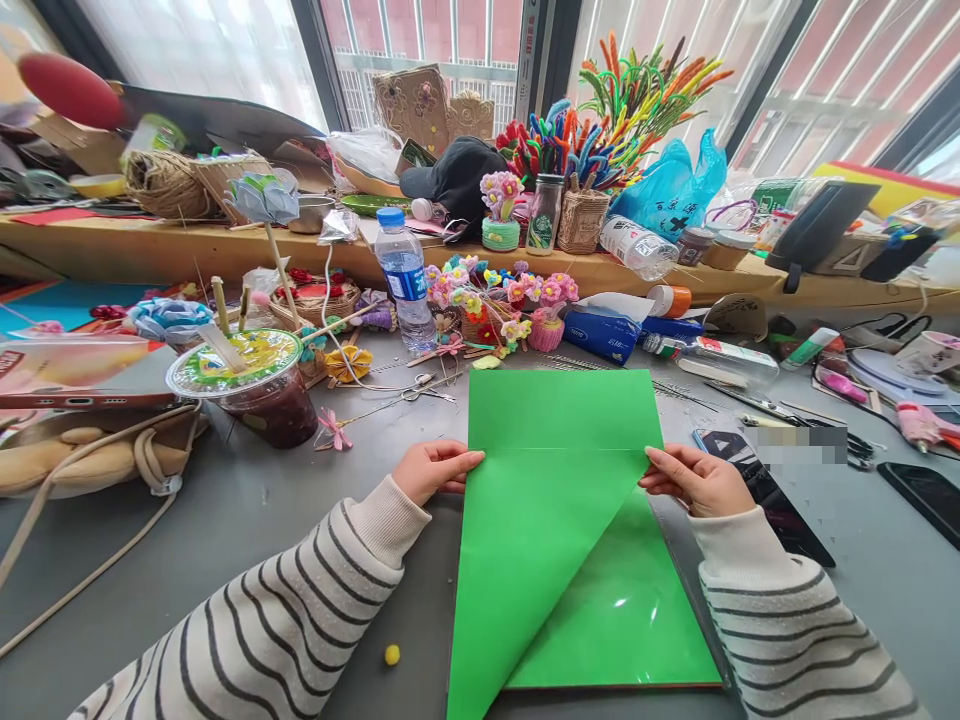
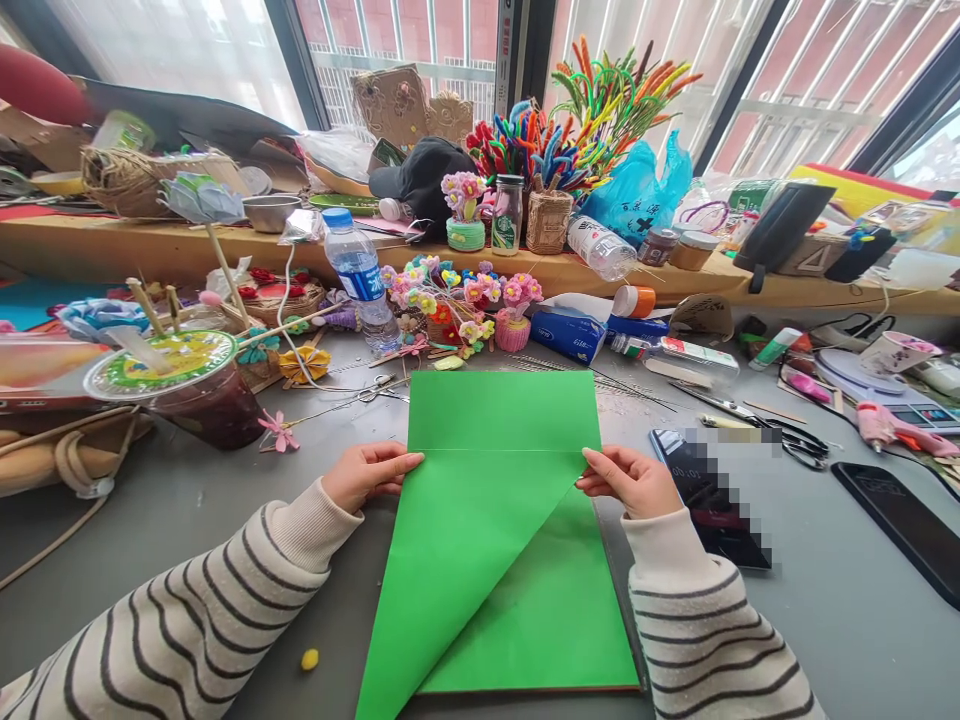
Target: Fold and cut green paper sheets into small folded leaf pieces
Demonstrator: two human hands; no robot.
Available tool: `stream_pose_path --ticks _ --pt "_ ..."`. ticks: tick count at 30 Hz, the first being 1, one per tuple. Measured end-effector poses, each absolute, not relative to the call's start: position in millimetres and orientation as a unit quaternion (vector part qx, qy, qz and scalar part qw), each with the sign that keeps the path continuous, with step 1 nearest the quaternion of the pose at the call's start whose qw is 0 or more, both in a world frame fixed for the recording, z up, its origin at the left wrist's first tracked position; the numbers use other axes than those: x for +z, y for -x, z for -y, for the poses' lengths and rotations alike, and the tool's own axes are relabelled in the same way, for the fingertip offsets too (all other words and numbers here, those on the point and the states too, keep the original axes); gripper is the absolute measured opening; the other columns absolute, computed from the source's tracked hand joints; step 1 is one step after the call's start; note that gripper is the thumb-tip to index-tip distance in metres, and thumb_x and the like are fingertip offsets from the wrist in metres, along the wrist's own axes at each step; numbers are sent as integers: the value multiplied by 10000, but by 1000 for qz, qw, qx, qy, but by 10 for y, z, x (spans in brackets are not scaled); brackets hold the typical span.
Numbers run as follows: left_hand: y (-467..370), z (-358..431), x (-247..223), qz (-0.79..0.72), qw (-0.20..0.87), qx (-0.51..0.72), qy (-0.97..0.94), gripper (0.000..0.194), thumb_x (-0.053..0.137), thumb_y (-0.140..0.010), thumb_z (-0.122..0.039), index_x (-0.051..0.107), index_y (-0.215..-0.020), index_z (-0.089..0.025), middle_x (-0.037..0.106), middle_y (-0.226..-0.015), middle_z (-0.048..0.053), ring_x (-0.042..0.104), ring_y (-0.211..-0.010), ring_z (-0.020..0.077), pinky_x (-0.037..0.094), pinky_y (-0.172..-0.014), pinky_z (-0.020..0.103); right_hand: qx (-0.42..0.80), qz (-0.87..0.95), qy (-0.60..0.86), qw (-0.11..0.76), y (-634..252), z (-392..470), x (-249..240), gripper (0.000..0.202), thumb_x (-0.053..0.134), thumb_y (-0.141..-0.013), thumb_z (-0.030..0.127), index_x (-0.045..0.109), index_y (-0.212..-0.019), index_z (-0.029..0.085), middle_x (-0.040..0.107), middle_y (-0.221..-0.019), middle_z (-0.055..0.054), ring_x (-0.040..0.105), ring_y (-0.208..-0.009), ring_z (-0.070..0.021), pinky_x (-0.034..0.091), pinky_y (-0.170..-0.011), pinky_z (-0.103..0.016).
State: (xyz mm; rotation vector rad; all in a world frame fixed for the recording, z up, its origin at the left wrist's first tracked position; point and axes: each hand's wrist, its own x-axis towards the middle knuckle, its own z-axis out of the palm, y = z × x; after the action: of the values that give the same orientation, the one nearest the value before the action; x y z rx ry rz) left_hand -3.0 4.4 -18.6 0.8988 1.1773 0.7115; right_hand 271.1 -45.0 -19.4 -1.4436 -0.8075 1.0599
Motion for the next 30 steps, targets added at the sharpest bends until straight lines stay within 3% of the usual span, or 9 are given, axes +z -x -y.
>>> stream_pose_path --ticks 10,18,22,26,30 --pt "75 -201 -180 -513 658 320 -449 239 673 -506 -277 569 -669 -137 565 -572 -41 519 -500 61 427 -506 174 501 370 596 507 -2726 428 -198 273 685 -457 347 537 -517 125 593 -426 -29 573 -419 -121 471 -410 -165" --pt "104 -301 -210 -464 657 279 -525 236 645 -541 -270 578 -732 -149 586 -623 -29 526 -564 85 404 -489 172 519 391 598 470 -2734 346 -275 294 698 -420 320 630 -627 123 623 -547 -13 550 -428 -103 485 -421 -189" --pt "63 -315 -249 -428 690 256 -524 270 647 -541 -257 586 -780 -149 614 -689 -16 548 -623 101 417 -537 189 511 406 597 467 -2706 349 -272 253 698 -431 311 634 -599 133 604 -502 5 533 -400 -94 488 -418 -198" --pt "9 -380 -298 -414 718 232 -509 301 680 -489 -251 599 -754 -136 627 -693 -16 555 -620 107 430 -600 224 511 423 589 462 -2718 352 -278 258 696 -445 312 641 -639 150 614 -545 9 535 -419 -92 499 -438 -209" --pt "5 -419 -315 -426 713 213 -515 276 661 -520 -303 599 -723 -126 620 -643 -12 549 -560 108 424 -535 222 519 432 579 457 -2756 348 -304 233 700 -450 290 649 -651 184 625 -572 23 541 -423 -91 504 -450 -222"
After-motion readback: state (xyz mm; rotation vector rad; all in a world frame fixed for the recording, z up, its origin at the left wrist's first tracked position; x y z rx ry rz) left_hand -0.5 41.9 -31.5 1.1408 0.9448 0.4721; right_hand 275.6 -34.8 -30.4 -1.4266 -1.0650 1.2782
